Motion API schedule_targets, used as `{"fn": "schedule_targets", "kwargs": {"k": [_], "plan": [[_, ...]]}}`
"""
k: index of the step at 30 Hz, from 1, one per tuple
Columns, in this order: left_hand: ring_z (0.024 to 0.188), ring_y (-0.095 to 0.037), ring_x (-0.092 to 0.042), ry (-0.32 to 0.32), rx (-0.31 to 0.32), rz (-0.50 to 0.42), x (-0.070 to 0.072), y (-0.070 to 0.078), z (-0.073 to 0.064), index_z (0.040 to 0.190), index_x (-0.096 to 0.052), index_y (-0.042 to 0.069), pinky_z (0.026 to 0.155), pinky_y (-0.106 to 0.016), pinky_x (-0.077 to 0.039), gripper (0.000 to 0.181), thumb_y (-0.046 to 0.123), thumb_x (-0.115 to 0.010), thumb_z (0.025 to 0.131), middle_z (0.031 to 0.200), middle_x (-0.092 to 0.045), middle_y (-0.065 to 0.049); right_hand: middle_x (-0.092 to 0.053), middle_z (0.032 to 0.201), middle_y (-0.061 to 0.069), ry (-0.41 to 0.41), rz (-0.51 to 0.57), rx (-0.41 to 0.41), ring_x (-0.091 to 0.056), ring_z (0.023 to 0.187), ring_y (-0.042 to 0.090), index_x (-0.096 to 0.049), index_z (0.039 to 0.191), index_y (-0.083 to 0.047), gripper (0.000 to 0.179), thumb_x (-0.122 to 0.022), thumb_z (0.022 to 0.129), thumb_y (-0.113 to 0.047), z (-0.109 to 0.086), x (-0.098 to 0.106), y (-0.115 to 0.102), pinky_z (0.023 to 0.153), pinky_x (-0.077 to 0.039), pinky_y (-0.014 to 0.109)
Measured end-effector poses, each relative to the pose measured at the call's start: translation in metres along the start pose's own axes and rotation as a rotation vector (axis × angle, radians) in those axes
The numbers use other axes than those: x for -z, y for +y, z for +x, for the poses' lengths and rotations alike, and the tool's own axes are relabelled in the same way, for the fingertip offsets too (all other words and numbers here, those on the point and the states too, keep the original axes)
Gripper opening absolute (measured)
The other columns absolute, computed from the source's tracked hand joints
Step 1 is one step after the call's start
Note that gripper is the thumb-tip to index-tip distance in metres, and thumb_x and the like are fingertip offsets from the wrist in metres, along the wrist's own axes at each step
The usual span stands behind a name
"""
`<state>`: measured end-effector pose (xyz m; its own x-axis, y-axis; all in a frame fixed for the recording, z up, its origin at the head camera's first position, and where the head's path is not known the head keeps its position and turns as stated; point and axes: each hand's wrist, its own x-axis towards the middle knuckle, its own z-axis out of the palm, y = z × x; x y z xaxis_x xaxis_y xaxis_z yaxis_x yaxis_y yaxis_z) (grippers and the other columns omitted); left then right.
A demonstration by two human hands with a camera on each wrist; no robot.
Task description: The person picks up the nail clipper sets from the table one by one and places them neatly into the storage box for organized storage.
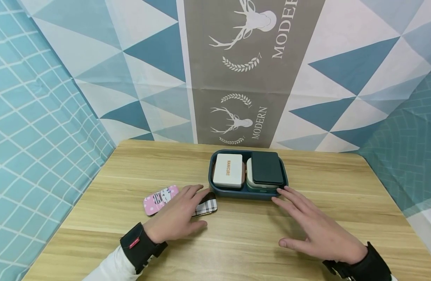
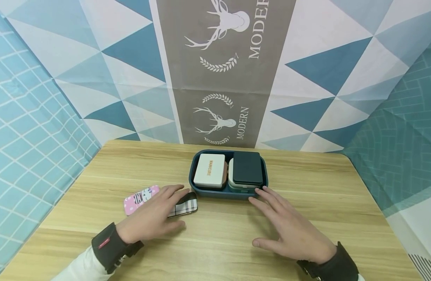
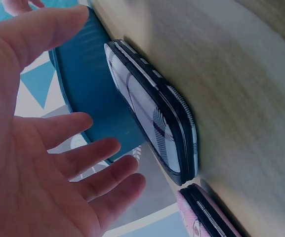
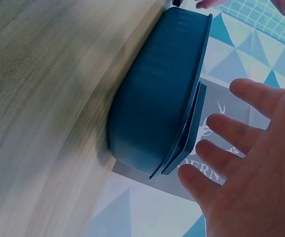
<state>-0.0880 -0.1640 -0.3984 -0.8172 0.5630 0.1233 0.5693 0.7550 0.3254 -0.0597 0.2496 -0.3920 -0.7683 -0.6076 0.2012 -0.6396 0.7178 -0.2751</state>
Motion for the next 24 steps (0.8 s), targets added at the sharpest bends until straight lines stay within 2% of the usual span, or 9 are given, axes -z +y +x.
{"fn": "schedule_targets", "kwargs": {"k": [7, 14, 24], "plan": [[0.129, -0.025, -0.054, -0.008, -0.013, 0.016, -0.0005, 0.0001, 0.0059, 0.149, -0.057, 0.005, 0.107, -0.043, -0.05, 0.07, 0.032, -0.085, 0.091, 0.144, -0.057, -0.011, -0.027, 0.173, -0.002, 0.002, 0.002, 0.002, -0.031, 0.156, 0.022, -0.033, 0.167, -0.033, 0.095, -0.082, 0.089, -0.057, -0.002, 0.0004, 0.0008, 0.106, -0.052, 0.052], [0.117, -0.019, -0.055, -0.01, -0.015, 0.035, -0.0036, -0.0027, 0.008, 0.143, -0.062, 0.007, 0.098, -0.039, -0.053, 0.058, 0.025, -0.083, 0.092, 0.136, -0.06, -0.007, -0.027, 0.173, -0.003, 0.006, 0.016, 0.01, -0.035, 0.154, 0.022, -0.032, 0.167, -0.035, 0.096, -0.083, 0.088, -0.055, -0.0017, 0.0015, -0.0005, 0.104, -0.053, 0.051], [0.112, -0.018, -0.056, -0.027, -0.029, 0.024, -0.0061, -0.0093, 0.0103, 0.137, -0.066, 0.012, 0.096, -0.04, -0.053, 0.047, 0.02, -0.082, 0.093, 0.13, -0.063, -0.005, -0.026, 0.173, -0.002, 0.003, 0.026, 0.031, -0.033, 0.155, 0.023, -0.036, 0.167, -0.029, 0.094, -0.083, 0.089, -0.054, 0.0, 0.0019, -0.0029, 0.105, -0.052, 0.053]]}}
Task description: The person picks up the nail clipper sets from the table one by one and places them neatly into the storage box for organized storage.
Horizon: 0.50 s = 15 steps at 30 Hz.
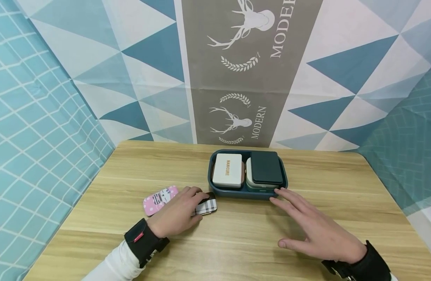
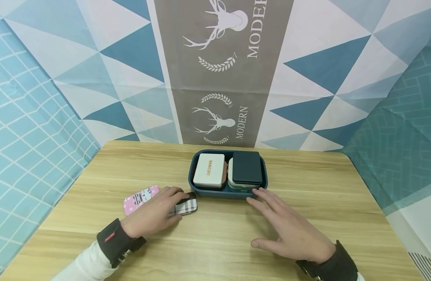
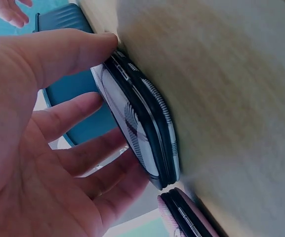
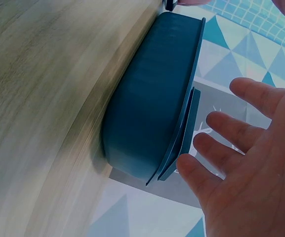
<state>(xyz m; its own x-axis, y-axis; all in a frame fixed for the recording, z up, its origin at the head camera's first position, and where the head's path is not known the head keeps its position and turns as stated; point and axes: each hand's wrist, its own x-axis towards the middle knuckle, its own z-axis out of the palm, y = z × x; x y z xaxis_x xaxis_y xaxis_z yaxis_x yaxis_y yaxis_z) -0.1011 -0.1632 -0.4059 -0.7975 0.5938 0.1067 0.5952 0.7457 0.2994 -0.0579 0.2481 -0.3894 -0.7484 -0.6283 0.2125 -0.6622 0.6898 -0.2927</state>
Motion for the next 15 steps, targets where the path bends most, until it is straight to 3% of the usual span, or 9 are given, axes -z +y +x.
{"fn": "schedule_targets", "kwargs": {"k": [15], "plan": [[0.113, -0.018, -0.056, 0.003, -0.023, 0.02, -0.0011, -0.0019, 0.0006, 0.138, -0.064, 0.014, 0.099, -0.04, -0.052, 0.048, 0.019, -0.082, 0.093, 0.129, -0.065, -0.001, -0.026, 0.173, 0.0, 0.001, 0.001, 0.019, -0.033, 0.155, 0.024, -0.033, 0.168, -0.03, 0.096, -0.084, 0.089, -0.052, 0.0035, 0.0008, 0.0014, 0.106, -0.051, 0.051]]}}
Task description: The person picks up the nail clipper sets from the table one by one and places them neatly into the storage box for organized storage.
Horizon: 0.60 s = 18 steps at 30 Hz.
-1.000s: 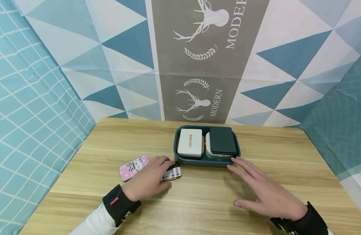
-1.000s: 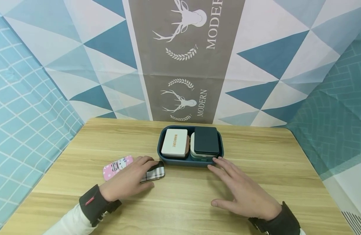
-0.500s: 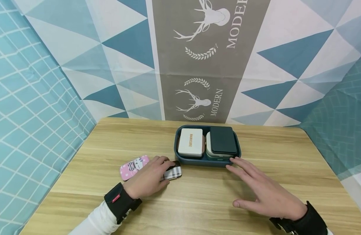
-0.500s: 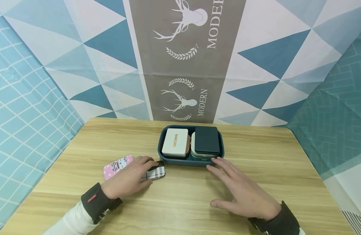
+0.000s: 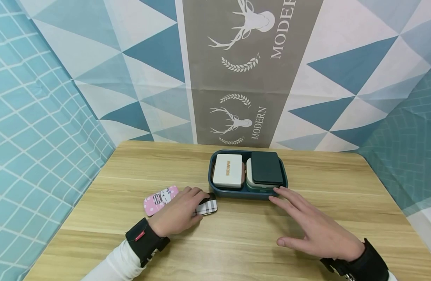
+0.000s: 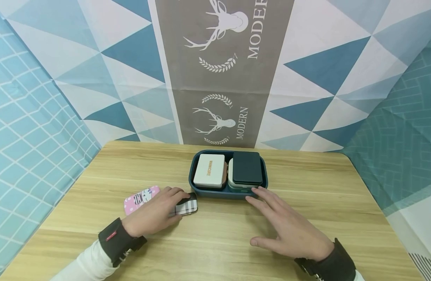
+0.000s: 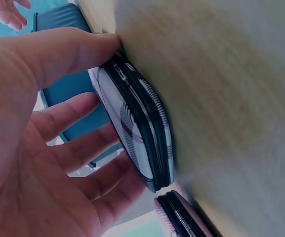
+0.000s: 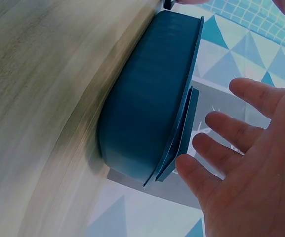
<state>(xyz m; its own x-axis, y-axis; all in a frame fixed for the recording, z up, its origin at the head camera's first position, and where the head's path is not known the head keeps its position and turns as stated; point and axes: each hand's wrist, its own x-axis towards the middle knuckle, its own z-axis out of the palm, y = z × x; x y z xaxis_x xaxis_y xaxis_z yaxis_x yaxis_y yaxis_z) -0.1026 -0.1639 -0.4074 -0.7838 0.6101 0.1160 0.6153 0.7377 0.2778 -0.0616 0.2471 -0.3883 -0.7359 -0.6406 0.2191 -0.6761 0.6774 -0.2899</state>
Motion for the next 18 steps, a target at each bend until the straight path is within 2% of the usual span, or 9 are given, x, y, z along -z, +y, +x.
{"fn": "schedule_targets", "kwargs": {"k": [8, 18], "plan": [[0.112, -0.017, -0.056, 0.008, -0.012, -0.018, 0.005, 0.0, -0.001, 0.137, -0.063, 0.013, 0.098, -0.039, -0.051, 0.05, 0.018, -0.082, 0.091, 0.128, -0.064, 0.0, -0.027, 0.173, 0.002, -0.003, 0.014, -0.007, -0.034, 0.155, 0.024, -0.029, 0.168, -0.034, 0.096, -0.083, 0.091, -0.05, 0.002, 0.002, -0.002, 0.103, -0.053, 0.051], [0.113, -0.02, -0.055, 0.033, -0.009, -0.027, 0.026, 0.005, -0.004, 0.136, -0.063, 0.011, 0.098, -0.042, -0.05, 0.051, 0.014, -0.079, 0.088, 0.13, -0.063, -0.002, -0.028, 0.172, 0.001, -0.009, 0.02, -0.024, -0.032, 0.156, 0.025, -0.035, 0.167, -0.028, 0.096, -0.084, 0.089, -0.052, 0.005, 0.002, 0.0, 0.102, -0.055, 0.052]]}}
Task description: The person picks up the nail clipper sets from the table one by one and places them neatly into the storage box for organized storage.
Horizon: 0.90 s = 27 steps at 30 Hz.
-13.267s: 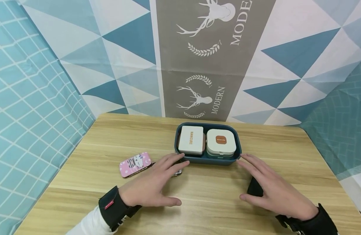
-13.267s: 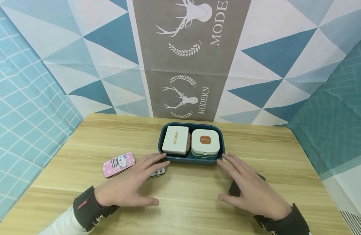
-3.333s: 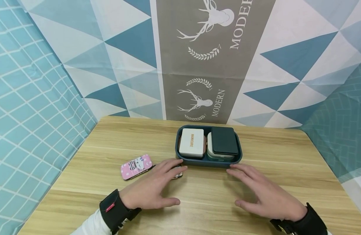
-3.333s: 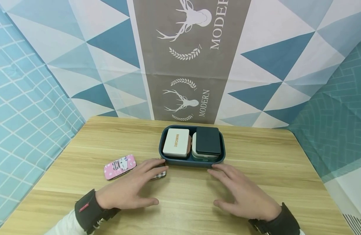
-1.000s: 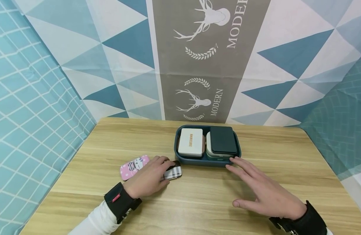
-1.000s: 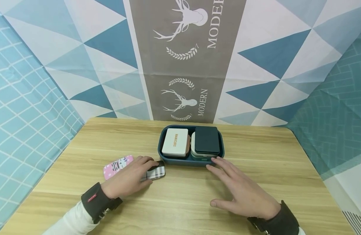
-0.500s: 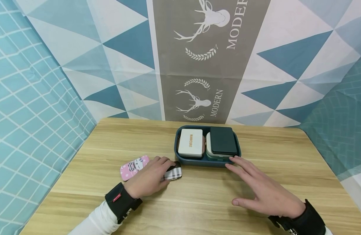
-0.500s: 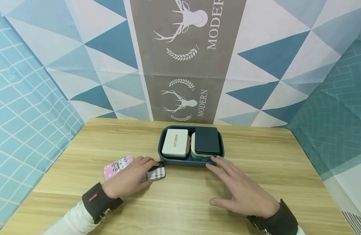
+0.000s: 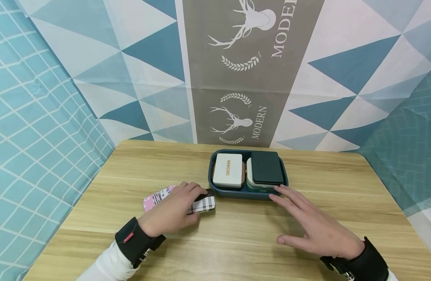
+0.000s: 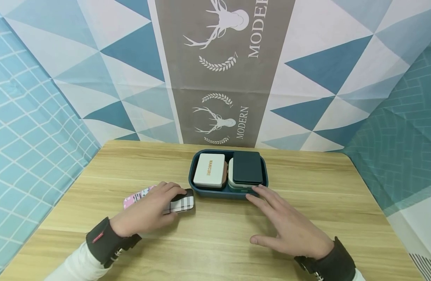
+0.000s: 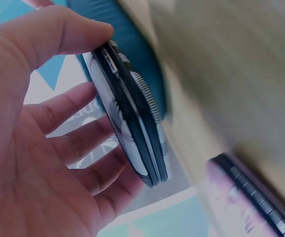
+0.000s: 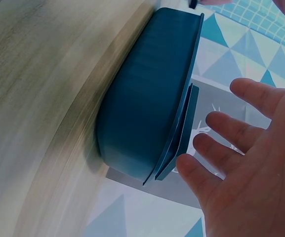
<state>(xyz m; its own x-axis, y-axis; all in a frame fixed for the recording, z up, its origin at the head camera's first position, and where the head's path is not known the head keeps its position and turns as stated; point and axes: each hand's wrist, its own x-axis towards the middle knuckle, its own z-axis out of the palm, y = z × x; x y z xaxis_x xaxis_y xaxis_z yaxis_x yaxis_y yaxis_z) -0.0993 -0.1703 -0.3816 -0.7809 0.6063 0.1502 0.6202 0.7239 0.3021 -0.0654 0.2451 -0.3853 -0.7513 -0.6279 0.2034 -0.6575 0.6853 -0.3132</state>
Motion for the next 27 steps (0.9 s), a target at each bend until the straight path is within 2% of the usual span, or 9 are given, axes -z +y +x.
{"fn": "schedule_targets", "kwargs": {"k": [11, 17, 27], "plan": [[0.108, -0.021, -0.055, 0.074, -0.045, 0.034, 0.019, 0.001, 0.006, 0.132, -0.064, 0.009, 0.096, -0.043, -0.05, 0.053, 0.01, -0.081, 0.082, 0.127, -0.063, -0.003, -0.027, 0.173, 0.002, 0.006, -0.007, 0.017, -0.033, 0.155, 0.025, -0.034, 0.168, -0.027, 0.096, -0.084, 0.09, -0.051, -0.001, 0.001, -0.001, 0.102, -0.054, 0.051], [0.105, -0.021, -0.052, 0.078, -0.06, 0.03, 0.028, 0.001, 0.015, 0.132, -0.064, 0.008, 0.092, -0.042, -0.048, 0.052, 0.009, -0.081, 0.083, 0.125, -0.063, -0.004, -0.027, 0.173, 0.002, 0.009, -0.009, 0.014, -0.033, 0.155, 0.024, -0.033, 0.168, -0.027, 0.097, -0.084, 0.089, -0.052, -0.002, 0.002, -0.001, 0.103, -0.054, 0.052], [0.105, -0.022, -0.054, 0.061, -0.085, 0.046, 0.042, 0.002, 0.037, 0.133, -0.064, 0.007, 0.095, -0.042, -0.047, 0.052, 0.011, -0.08, 0.084, 0.123, -0.063, -0.004, -0.025, 0.173, 0.0, -0.012, 0.021, -0.007, -0.03, 0.157, 0.024, -0.029, 0.168, -0.035, 0.098, -0.083, 0.089, -0.054, -0.002, 0.001, -0.002, 0.107, -0.051, 0.052]]}}
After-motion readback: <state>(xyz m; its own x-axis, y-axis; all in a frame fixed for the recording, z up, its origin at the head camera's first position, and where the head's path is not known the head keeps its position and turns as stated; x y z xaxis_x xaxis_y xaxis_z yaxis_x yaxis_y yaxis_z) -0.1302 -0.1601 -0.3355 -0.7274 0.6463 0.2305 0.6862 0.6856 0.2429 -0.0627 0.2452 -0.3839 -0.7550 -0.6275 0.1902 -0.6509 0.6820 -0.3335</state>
